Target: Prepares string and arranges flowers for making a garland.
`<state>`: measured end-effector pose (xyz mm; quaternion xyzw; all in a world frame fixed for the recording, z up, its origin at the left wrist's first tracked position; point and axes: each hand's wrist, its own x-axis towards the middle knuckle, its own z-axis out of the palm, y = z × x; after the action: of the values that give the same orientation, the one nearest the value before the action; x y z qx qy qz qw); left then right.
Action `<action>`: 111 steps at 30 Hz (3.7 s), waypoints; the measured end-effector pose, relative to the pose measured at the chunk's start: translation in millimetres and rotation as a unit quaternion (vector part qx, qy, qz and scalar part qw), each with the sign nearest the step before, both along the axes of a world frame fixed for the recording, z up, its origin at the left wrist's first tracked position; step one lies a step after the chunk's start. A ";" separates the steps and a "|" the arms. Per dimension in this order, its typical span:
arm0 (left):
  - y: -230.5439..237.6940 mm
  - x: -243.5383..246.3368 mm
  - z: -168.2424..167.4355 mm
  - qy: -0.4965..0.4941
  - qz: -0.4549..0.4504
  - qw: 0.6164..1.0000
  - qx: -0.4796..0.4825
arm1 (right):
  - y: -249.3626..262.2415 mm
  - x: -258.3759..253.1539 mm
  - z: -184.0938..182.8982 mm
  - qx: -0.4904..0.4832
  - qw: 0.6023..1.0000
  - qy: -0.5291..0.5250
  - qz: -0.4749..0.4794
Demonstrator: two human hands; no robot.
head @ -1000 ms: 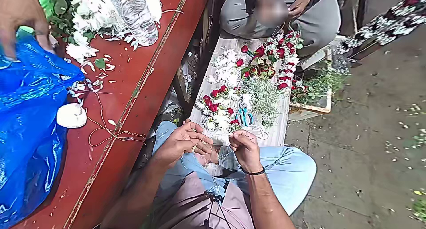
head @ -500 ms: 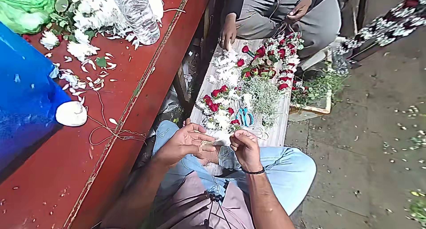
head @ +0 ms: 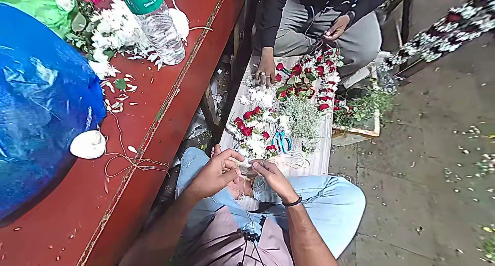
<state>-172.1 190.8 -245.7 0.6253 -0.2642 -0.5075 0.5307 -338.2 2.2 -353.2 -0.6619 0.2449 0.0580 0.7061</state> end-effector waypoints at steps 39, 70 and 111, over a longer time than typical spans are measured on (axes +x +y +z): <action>-24.6 -20.5 87.6 -0.010 0.161 0.928 -0.337 | -47.5 6.8 7.3 0.105 0.965 -0.217 0.101; -82.5 -6.3 -54.3 0.324 0.461 0.826 -0.005 | 75.5 10.0 125.4 -0.220 0.967 -0.127 -0.028; 56.9 -37.0 -10.3 -0.192 -0.279 0.941 -0.014 | -122.5 62.2 56.4 -0.255 0.937 -0.117 -0.210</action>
<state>-209.1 247.7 -256.0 0.6043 -0.5322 -0.5019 0.3157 -276.1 -120.2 -296.8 -0.7552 0.3005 -0.2339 0.5335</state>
